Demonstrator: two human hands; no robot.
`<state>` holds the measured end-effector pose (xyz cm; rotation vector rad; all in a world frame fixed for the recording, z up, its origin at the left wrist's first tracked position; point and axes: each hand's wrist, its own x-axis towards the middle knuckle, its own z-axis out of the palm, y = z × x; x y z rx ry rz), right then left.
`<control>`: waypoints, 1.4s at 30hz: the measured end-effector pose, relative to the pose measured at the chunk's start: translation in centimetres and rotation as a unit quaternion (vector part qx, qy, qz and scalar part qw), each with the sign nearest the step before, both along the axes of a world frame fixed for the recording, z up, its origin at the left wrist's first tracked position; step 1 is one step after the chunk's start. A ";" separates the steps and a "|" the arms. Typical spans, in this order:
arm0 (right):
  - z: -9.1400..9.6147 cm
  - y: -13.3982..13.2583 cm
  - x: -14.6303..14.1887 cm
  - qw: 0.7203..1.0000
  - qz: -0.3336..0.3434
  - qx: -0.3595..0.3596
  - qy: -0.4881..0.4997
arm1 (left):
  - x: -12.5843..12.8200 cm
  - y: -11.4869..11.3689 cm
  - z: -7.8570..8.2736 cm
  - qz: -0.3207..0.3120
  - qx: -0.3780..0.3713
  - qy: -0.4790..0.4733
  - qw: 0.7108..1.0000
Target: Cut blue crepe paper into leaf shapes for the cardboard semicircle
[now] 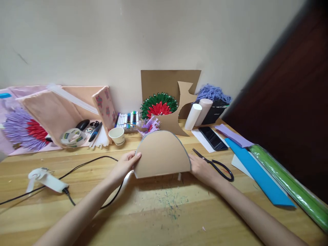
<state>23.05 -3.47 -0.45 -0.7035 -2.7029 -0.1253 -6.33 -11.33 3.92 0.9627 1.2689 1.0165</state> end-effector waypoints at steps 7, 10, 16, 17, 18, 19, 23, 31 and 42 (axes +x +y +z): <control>0.4 0.5 2.2 0.979 -0.143 0.022 0.143 | -1.4 -4.9 -3.1 0.000 -0.032 0.060 0.998; 1.4 -1.9 0.0 0.899 -0.228 -0.148 0.342 | -1.4 -5.2 -3.9 -0.005 0.037 0.127 0.991; 2.0 -5.0 -8.7 0.800 -0.079 -0.487 0.342 | -1.9 -6.6 -4.7 -0.030 0.149 0.336 0.930; 1.8 -5.0 -10.0 0.792 -0.057 -0.510 0.331 | -2.0 -7.0 -4.7 -0.033 0.163 0.361 0.918; 1.4 -5.0 -11.1 0.785 -0.042 -0.527 0.324 | -2.0 -7.5 -4.6 -0.033 0.178 0.385 0.905; 1.0 -5.0 -12.0 0.777 -0.033 -0.540 0.321 | -2.0 -8.0 -4.4 -0.035 0.194 0.410 0.891; -0.3 -4.9 -13.9 0.751 -0.023 -0.576 0.323 | -1.8 -9.4 -4.1 -0.081 0.241 0.504 0.826; -0.6 -4.9 -14.2 0.784 -0.042 -0.573 0.236 | -2.1 -9.2 -5.3 -0.107 0.325 0.568 0.749; -0.8 -4.6 -14.2 0.800 -0.089 -0.524 0.277 | -2.2 -9.0 -5.1 -0.090 0.346 0.561 0.747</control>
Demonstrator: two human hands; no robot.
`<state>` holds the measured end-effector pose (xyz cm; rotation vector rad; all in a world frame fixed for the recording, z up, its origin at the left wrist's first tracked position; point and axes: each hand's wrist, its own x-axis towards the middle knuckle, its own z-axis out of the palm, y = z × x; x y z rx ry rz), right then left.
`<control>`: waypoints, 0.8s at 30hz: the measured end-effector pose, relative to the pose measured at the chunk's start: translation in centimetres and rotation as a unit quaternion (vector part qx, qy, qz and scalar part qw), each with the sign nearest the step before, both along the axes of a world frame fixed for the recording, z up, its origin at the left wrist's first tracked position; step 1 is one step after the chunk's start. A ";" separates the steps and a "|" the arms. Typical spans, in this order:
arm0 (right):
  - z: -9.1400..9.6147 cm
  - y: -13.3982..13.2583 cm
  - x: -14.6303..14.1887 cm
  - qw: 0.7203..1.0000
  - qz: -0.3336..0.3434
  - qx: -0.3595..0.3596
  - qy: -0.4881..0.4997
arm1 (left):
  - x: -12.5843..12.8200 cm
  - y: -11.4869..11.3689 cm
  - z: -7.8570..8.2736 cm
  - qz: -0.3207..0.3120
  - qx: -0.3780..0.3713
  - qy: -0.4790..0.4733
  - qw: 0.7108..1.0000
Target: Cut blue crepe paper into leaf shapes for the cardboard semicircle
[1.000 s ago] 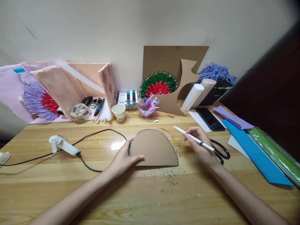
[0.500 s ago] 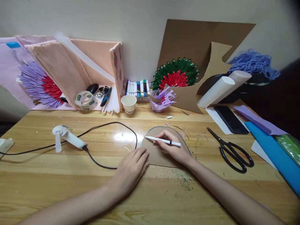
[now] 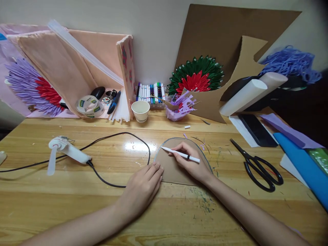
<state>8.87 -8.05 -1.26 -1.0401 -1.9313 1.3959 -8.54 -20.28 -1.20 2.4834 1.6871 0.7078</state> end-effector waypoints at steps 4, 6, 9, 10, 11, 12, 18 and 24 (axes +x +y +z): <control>-0.2 0.0 0.1 0.997 -0.064 0.034 -0.002 | -0.1 -0.1 -0.1 -0.003 -0.006 0.004 1.000; -0.3 0.0 0.2 0.999 -0.038 0.029 -0.006 | -0.1 -0.2 -0.2 -0.004 -0.007 0.007 1.000; -0.4 -0.1 0.2 0.999 -0.029 0.037 -0.007 | -0.1 -0.2 -0.3 -0.003 -0.010 0.007 1.000; -0.3 -0.1 0.2 0.998 -0.048 0.047 -0.009 | -0.1 -0.2 -0.3 -0.002 -0.012 0.006 1.000; -0.3 -0.1 0.2 0.996 -0.066 0.056 -0.012 | -0.1 -0.2 -0.2 -0.002 -0.012 0.005 1.000; -0.2 -0.2 0.2 0.995 -0.071 0.064 -0.018 | -0.1 -0.1 -0.2 -0.002 -0.012 0.004 1.000; 0.2 -0.2 0.2 0.991 -0.055 0.107 -0.062 | -0.1 0.0 0.0 -0.004 -0.003 0.006 1.000; 0.2 -0.2 0.1 0.988 -0.009 0.136 -0.070 | -0.1 -0.1 -0.2 0.000 -0.010 0.005 1.000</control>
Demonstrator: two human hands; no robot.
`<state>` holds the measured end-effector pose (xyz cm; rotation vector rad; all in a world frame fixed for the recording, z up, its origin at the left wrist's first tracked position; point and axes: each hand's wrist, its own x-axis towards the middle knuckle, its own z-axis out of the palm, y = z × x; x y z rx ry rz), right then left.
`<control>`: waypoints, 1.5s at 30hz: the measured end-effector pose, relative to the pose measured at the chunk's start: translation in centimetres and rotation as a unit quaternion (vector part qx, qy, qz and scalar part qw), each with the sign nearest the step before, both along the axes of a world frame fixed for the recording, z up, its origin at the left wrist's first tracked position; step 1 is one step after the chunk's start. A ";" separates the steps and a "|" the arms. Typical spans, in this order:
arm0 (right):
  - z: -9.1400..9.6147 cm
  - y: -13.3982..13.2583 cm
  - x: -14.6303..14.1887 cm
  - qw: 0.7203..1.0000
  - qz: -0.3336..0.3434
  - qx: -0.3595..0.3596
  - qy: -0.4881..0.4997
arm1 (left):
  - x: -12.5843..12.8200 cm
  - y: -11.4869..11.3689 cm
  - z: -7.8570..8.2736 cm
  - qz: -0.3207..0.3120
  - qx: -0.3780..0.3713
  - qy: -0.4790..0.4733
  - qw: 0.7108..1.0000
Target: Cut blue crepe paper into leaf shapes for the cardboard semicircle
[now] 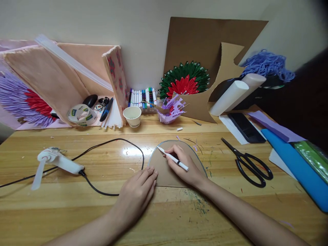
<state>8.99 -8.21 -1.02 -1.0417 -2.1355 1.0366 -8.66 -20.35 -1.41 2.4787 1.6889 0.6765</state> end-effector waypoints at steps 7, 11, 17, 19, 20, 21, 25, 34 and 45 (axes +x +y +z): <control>0.1 0.0 0.1 1.000 -0.026 -0.009 0.009 | 0.0 0.1 0.0 -0.005 0.006 0.005 1.000; 0.0 0.0 -0.2 0.999 -0.050 0.000 0.001 | -0.1 0.0 -0.1 -0.004 -0.003 -0.007 1.000; 0.8 0.1 2.1 0.997 -0.064 0.022 0.039 | 0.0 -0.3 -0.1 0.055 -0.061 -0.015 0.996; 1.3 -0.5 4.6 0.997 -0.062 0.042 0.009 | 0.0 -0.4 0.0 0.074 -0.075 -0.009 0.994; 1.4 -1.0 5.9 0.998 -0.037 0.048 -0.028 | 0.1 -0.4 0.1 0.078 -0.082 -0.008 0.994; 1.5 -1.5 7.3 0.997 -0.010 0.048 -0.064 | 0.2 -0.4 0.1 0.081 -0.090 -0.010 0.993; 0.6 -2.6 11.3 0.986 0.026 0.040 -0.157 | 1.1 -0.4 0.4 0.087 -0.128 -0.048 0.987; 0.2 3.9 13.8 0.988 -0.022 0.088 -0.122 | 6.4 -1.4 1.8 -0.046 -0.188 -0.092 0.977; 0.5 3.1 6.3 0.935 0.121 -0.278 0.185 | 6.0 1.4 1.0 -0.101 -0.093 -0.009 0.991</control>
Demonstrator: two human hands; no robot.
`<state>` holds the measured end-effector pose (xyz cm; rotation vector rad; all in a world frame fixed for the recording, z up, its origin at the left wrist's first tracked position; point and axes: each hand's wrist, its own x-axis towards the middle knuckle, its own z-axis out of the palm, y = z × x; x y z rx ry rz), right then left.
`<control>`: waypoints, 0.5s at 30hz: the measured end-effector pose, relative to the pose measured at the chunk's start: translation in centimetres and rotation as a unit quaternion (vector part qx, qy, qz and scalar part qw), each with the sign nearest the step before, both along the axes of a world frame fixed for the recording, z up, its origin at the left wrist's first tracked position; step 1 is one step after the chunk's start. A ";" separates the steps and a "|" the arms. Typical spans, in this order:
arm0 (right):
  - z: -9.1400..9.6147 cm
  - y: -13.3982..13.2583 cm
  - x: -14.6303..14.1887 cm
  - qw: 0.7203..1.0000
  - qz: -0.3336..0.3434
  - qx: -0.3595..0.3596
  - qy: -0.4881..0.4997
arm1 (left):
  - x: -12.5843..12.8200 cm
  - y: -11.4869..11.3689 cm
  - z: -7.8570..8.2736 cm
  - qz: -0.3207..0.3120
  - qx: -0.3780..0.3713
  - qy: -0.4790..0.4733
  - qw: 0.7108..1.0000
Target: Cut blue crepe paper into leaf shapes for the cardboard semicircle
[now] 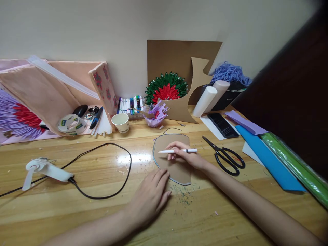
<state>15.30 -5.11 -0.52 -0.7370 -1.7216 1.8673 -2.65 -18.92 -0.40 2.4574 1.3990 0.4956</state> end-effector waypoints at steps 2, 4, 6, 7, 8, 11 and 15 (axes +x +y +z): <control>-0.5 0.6 -1.2 1.000 0.024 0.011 -0.014 | -0.2 0.3 -0.2 -0.009 0.016 0.014 1.000; -1.0 1.2 -1.9 0.999 0.023 0.030 -0.027 | -0.3 0.4 -0.3 -0.017 0.028 0.021 0.999; -1.3 1.7 -2.1 0.998 0.005 0.049 -0.038 | -0.4 0.5 -0.4 -0.020 0.036 0.021 0.999; -1.4 1.9 -2.2 0.997 -0.003 0.060 -0.047 | -0.5 0.5 -0.4 -0.019 0.038 0.019 0.999; -1.4 1.9 -2.2 0.996 -0.009 0.072 -0.058 | -0.5 0.6 -0.5 -0.019 0.040 0.017 0.999; -1.3 1.8 -2.1 0.992 0.011 0.094 -0.087 | -0.6 0.7 -0.7 -0.017 0.041 0.007 0.999; -1.2 1.6 -2.1 0.990 -0.007 0.106 -0.093 | -0.6 0.8 -0.8 -0.017 0.050 0.000 0.999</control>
